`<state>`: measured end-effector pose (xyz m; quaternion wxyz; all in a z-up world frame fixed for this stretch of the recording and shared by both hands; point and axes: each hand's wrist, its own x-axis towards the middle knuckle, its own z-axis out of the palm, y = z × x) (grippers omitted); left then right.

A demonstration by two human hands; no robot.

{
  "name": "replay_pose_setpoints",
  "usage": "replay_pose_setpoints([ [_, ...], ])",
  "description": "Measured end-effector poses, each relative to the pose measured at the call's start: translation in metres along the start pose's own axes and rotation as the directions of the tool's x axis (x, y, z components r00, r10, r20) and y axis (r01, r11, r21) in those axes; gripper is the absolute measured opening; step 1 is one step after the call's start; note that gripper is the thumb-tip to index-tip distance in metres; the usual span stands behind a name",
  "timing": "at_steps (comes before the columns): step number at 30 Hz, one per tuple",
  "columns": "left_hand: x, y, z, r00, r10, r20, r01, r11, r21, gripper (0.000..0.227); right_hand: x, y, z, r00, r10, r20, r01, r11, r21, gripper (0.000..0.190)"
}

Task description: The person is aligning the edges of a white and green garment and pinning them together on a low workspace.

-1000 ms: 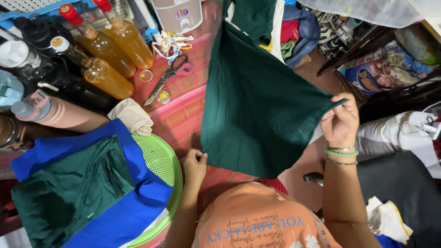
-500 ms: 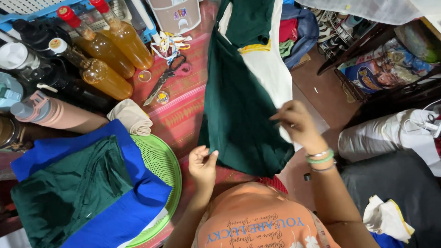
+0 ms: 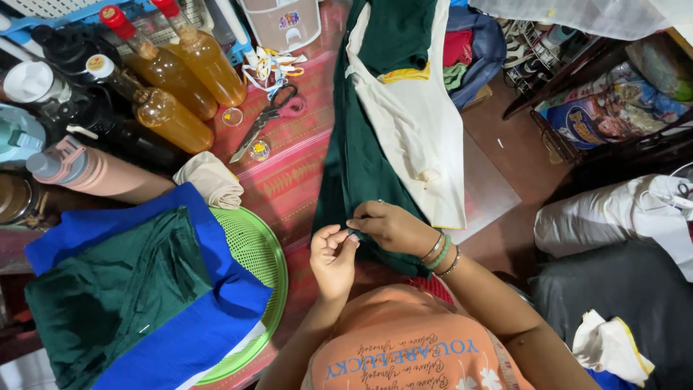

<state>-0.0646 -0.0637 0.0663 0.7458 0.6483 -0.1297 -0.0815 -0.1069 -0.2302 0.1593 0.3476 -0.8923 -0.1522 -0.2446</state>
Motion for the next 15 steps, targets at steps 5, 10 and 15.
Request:
replay_pose_setpoints([
  [5, -0.001, 0.001, -0.002, 0.999, -0.030, 0.012, 0.030, 0.999, -0.017, 0.041, -0.012, 0.007, 0.007, 0.998, 0.048, 0.046, -0.049, 0.998, 0.026, 0.026],
  [10, -0.005, -0.002, -0.005, 0.998, 0.067, 0.022, -0.068, 0.995, 0.075, 0.049, -0.014, 0.006, 0.009, 0.995, 0.079, 0.055, -0.079, 0.997, -0.006, 0.031],
  [15, -0.004, 0.016, -0.004, 0.994, 0.090, 0.058, -0.096, 0.988, 0.124, 0.044, -0.020, 0.018, 0.010, 0.993, 0.101, 0.059, -0.102, 0.995, 0.013, 0.026],
])
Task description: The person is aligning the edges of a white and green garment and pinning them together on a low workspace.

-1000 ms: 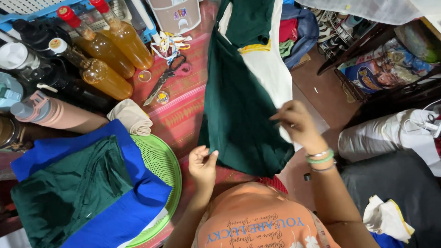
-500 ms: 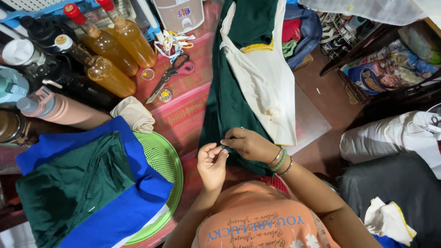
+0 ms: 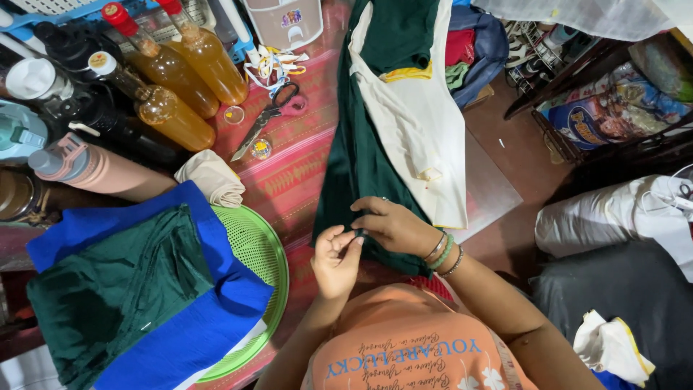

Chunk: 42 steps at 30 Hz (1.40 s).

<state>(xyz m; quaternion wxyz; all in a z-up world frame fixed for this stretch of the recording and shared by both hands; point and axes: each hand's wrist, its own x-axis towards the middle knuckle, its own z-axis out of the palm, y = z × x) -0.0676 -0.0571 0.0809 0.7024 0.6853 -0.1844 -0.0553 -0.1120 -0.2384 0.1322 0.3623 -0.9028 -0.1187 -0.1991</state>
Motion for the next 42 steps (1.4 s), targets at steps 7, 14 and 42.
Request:
replay_pose_setpoints([
  [7, 0.039, -0.107, -0.045, 0.996, 0.085, -0.003, -0.056, 0.689, 0.722, 0.041, -0.020, 0.020, -0.032, 0.989, 0.144, -0.032, -0.121, 0.913, 0.389, 0.012],
  [14, 0.040, -0.145, -0.055, 0.994, -0.084, 0.076, -0.026, 0.480, 0.877, 0.028, -0.028, 0.036, -0.068, 0.980, 0.184, -0.079, -0.141, 0.914, 0.379, 0.012],
  [42, 0.028, 0.019, -0.035, 0.920, -0.376, 0.112, 0.332, 0.898, 0.288, 0.057, 0.040, -0.019, 0.012, 0.897, 0.173, 0.408, -0.132, 0.983, -0.128, 0.031],
])
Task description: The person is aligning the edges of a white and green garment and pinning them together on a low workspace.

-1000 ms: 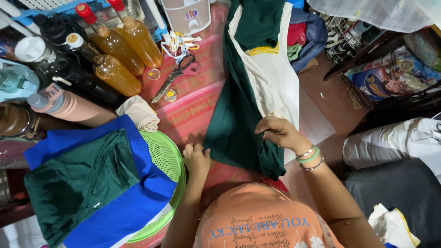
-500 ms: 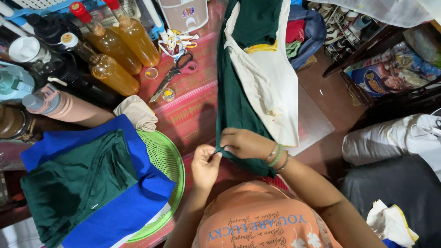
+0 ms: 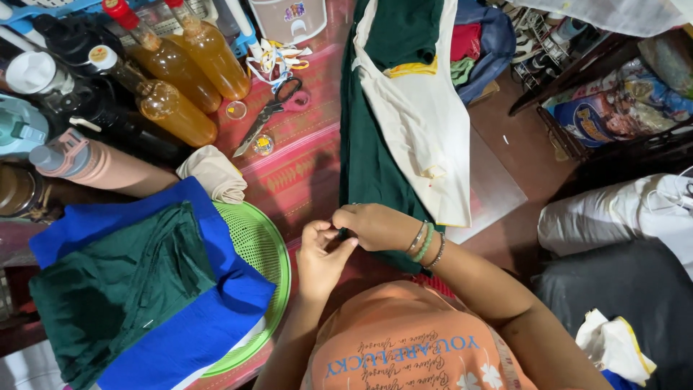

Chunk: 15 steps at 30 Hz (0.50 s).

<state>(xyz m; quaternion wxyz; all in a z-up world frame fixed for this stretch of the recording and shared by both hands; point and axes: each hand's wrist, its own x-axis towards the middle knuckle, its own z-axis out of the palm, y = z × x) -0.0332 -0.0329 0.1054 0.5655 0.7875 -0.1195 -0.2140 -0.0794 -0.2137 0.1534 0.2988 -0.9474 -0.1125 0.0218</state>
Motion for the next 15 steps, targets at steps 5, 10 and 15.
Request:
replay_pose_setpoints([
  [5, 0.015, -0.007, 0.002, 0.999, -0.020, 0.038, 0.021, 1.000, -0.019, 0.053, 0.002, -0.001, 0.000, 1.000, 0.004, 0.015, -0.004, 1.000, 0.003, 0.036],
  [10, 0.028, -0.026, -0.006, 0.988, 0.154, -0.006, -0.153, 0.987, 0.053, 0.029, -0.019, 0.015, 0.009, 0.957, -0.033, -0.290, 0.048, 0.998, 0.045, 0.022],
  [15, 0.030, -0.018, -0.039, 0.983, 0.169, 0.066, -0.177, 0.976, 0.129, 0.021, -0.109, 0.071, 0.049, 0.937, 0.163, -0.309, -0.125, 0.982, 0.142, 0.023],
])
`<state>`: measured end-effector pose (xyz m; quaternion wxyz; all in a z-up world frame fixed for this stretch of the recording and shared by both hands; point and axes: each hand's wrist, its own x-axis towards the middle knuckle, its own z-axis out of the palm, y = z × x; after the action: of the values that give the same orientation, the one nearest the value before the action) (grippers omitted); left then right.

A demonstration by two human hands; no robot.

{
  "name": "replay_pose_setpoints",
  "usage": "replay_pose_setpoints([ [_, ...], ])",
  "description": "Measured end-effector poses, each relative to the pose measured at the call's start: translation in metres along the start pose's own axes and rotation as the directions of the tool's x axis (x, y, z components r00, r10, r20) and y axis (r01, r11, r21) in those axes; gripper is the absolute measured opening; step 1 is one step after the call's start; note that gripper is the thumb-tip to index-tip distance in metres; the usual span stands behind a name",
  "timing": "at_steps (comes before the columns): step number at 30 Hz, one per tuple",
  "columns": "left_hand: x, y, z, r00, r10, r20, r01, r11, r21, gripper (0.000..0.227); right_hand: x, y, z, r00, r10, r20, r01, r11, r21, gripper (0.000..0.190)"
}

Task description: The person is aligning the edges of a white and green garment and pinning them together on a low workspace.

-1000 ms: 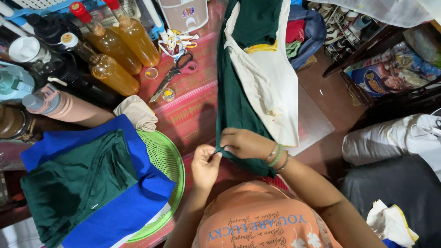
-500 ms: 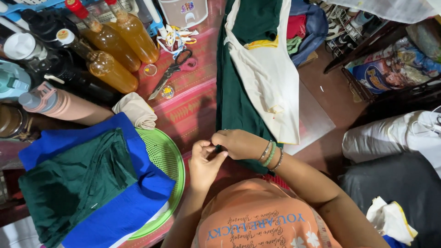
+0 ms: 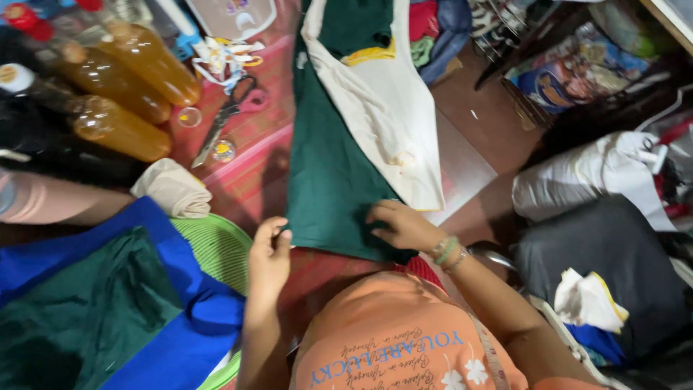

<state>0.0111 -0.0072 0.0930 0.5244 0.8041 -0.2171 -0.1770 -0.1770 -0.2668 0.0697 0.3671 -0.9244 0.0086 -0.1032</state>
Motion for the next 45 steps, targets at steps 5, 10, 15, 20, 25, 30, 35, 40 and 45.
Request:
replay_pose_setpoints([
  [5, 0.002, -0.007, -0.005, 0.987, -0.074, 0.144, 0.087, 0.993, -0.085, 0.020, -0.092, 0.000, 0.008, 0.926, 0.374, -0.060, -0.375, 0.927, -0.016, 0.051],
  [10, 0.007, -0.009, 0.005, 0.993, -0.079, 0.084, 0.103, 0.934, -0.342, 0.018, -0.110, -0.011, 0.044, 0.793, 0.608, -0.039, -0.609, 0.793, -0.013, 0.069],
  [15, 0.014, 0.011, -0.002, 0.999, -0.038, 0.016, 0.041, 0.919, -0.391, 0.017, -0.121, 0.036, 0.075, 0.685, 0.670, -0.284, -0.621, 0.742, 0.253, 0.031],
  [20, 0.027, 0.040, 0.003, 0.998, 0.017, -0.065, -0.042, 0.912, -0.407, 0.019, -0.102, 0.015, 0.036, 0.440, 0.670, -0.598, -0.364, 0.742, 0.563, 0.031],
  [25, 0.046, 0.074, 0.022, 0.991, 0.095, -0.093, -0.129, 0.861, -0.493, 0.019, -0.092, 0.004, -0.008, 0.716, 0.239, -0.656, -0.444, 0.881, -0.163, 0.031],
  [30, 0.072, 0.128, 0.039, 0.962, 0.261, -0.080, -0.272, 0.896, -0.351, 0.020, -0.113, 0.019, -0.003, 0.639, 0.439, -0.631, -0.173, 0.882, 0.438, 0.026],
  [35, 0.099, 0.148, 0.050, 0.961, 0.275, 0.004, -0.247, 0.870, -0.426, 0.019, -0.116, 0.026, -0.029, 0.653, 0.370, -0.661, -0.074, 0.899, 0.431, 0.015],
  [40, 0.102, 0.159, 0.056, 0.949, 0.298, 0.106, -0.224, 0.871, -0.438, 0.017, -0.104, 0.013, -0.056, 0.601, 0.440, -0.667, -0.444, 0.878, 0.180, 0.020],
  [45, 0.096, 0.163, 0.070, 0.933, 0.316, 0.172, -0.199, 0.852, -0.484, 0.016, -0.091, 0.013, -0.054, 0.503, 0.566, -0.653, -0.591, 0.777, 0.218, 0.023],
])
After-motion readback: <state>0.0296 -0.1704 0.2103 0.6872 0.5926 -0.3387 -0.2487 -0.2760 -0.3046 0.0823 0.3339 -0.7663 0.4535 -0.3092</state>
